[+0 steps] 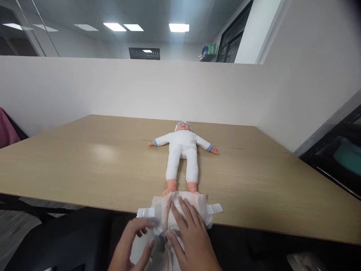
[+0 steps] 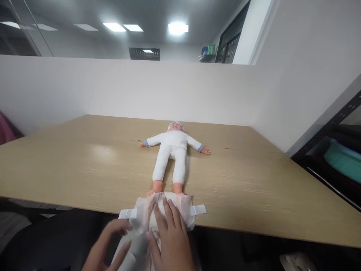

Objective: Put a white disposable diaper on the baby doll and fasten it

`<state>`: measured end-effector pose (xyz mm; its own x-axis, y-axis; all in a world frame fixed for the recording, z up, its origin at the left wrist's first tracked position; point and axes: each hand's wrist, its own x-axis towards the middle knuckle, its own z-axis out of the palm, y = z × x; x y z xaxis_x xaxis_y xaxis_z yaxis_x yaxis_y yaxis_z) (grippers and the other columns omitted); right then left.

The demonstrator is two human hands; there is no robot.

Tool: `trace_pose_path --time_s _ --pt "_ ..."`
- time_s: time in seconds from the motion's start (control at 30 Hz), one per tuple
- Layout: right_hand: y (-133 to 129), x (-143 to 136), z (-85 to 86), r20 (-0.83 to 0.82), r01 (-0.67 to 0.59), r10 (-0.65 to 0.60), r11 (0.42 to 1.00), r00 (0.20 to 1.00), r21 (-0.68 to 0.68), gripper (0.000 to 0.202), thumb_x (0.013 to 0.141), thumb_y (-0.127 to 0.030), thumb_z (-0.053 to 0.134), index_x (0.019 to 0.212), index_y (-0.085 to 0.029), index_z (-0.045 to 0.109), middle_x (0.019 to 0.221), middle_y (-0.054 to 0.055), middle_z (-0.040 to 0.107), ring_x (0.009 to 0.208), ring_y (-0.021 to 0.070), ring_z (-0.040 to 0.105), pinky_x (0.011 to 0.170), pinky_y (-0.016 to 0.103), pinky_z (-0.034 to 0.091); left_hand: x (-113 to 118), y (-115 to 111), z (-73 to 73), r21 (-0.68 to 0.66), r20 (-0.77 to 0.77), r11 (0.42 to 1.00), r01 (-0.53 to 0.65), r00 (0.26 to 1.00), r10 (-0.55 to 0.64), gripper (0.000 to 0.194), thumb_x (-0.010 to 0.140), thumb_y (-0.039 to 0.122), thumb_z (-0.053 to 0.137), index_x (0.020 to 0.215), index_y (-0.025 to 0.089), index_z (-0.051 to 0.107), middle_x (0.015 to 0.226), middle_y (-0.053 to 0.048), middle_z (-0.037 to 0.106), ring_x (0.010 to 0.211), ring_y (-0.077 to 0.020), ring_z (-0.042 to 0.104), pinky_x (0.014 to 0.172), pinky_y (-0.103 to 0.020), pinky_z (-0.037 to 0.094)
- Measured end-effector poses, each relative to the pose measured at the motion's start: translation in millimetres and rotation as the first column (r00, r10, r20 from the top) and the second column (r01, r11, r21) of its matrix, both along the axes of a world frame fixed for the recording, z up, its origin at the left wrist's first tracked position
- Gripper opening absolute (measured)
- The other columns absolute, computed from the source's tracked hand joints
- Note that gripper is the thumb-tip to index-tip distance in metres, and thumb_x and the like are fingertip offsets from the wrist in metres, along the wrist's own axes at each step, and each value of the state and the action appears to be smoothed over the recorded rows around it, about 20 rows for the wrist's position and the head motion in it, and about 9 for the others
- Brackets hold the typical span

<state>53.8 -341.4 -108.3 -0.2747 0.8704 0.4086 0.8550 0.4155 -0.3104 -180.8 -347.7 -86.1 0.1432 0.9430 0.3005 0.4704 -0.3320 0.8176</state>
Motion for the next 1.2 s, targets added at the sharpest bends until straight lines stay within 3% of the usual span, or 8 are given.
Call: trace_pose_path --time_s 0.1,0.2,0.37,0.5,0.63,0.77,0.9,1.2 --pt "1 -2 0.4 -0.015 0.011 -0.011 1.0 1.0 0.019 0.072 0.104 -0.035 0.063 0.171 -0.031 0.039 0.179 0.005 0.034 0.16 0.0363 0.043 0.124 0.057 0.051 -9 54 46.1 0.259 -0.207 0.952 0.165 0.972 -0.112 0.027 0.105 0.024 0.06 0.132 0.029 0.064 0.128 -0.008 0.071 0.121 -0.0263 0.064 0.108 -0.039 0.051" --pt "2 -2 -1.3 -0.02 0.018 -0.017 0.999 1.0 0.041 0.073 0.103 -0.034 0.064 0.171 -0.031 0.038 0.178 0.005 0.035 0.159 0.0375 0.044 0.123 0.058 0.051 5 114 76.7 0.221 -0.524 0.885 0.411 0.815 -0.248 0.049 0.106 0.014 0.054 0.153 0.029 0.054 0.152 -0.011 0.062 0.14 -0.0281 0.056 0.118 -0.046 0.045" --pt "5 -2 -13.1 -0.023 0.007 -0.005 0.996 1.0 0.093 0.077 0.099 -0.029 0.064 0.171 -0.03 0.038 0.177 0.006 0.037 0.157 0.0391 0.048 0.118 0.059 0.055 50 185 87.4 0.06 -0.824 0.659 0.749 0.41 -0.391 0.102 0.079 -0.003 0.069 0.167 0.04 0.04 0.177 -0.008 0.037 0.155 -0.0374 0.043 0.123 -0.055 0.039" --pt "8 -4 -26.2 -0.039 0.046 -0.043 0.994 0.998 0.098 0.08 0.094 -0.024 0.065 0.17 -0.034 0.041 0.176 0.004 0.04 0.155 0.039 0.05 0.118 0.058 0.054 75 206 84.7 0.033 -0.89 0.55 0.834 0.274 -0.364 0.125 0.063 -0.003 0.081 0.17 0.04 0.033 0.179 -0.01 0.034 0.154 -0.0396 0.044 0.122 -0.052 0.038" --pt "10 -4 -35.4 -0.051 0.072 -0.068 0.993 0.996 0.09 0.081 0.09 -0.025 0.07 0.166 -0.036 0.046 0.171 0.003 0.048 0.15 0.0393 0.056 0.115 0.056 0.056 89 219 81.9 0.094 -0.9 0.502 0.86 0.289 -0.326 0.09 0.07 0.011 0.084 0.154 0.031 0.056 0.171 -0.011 0.045 0.141 -0.0383 0.052 0.116 -0.051 0.039" --pt "10 -2 -41.2 -0.095 0.064 -0.059 0.996 0.994 0.054 0.078 0.092 -0.034 0.075 0.165 -0.04 0.049 0.168 0.001 0.054 0.146 0.0405 0.06 0.113 0.053 0.057 102 231 73.7 0.18 -0.885 0.381 0.907 0.318 -0.339 0.043 0.09 0.02 0.071 0.132 0.025 0.067 0.157 -0.01 0.061 0.131 -0.0337 0.056 0.107 -0.046 0.041" --pt "13 7 -47.3 -0.109 0.035 -0.029 0.998 0.994 0.054 0.074 0.097 -0.044 0.071 0.167 -0.042 0.046 0.167 0.0 0.055 0.144 0.0399 0.062 0.114 0.05 0.056 114 239 76.0 0.163 -0.873 0.371 0.914 0.309 -0.378 0.035 0.1 0.021 0.06 0.133 0.027 0.067 0.142 -0.009 0.071 0.117 -0.0291 0.06 0.101 -0.042 0.042" --pt "66 39 -19.8 0.069 -0.12 0.113 0.987 0.991 0.111 0.089 0.097 -0.055 0.072 0.173 -0.033 0.032 0.171 0.008 0.045 0.146 0.0365 0.061 0.112 0.051 0.058 120 273 159.9 0.134 -0.398 0.388 0.912 0.408 -0.821 0.032 0.095 0.02 0.068 0.127 0.02 0.069 0.127 -0.007 0.076 0.117 -0.0249 0.066 0.106 -0.04 0.053"
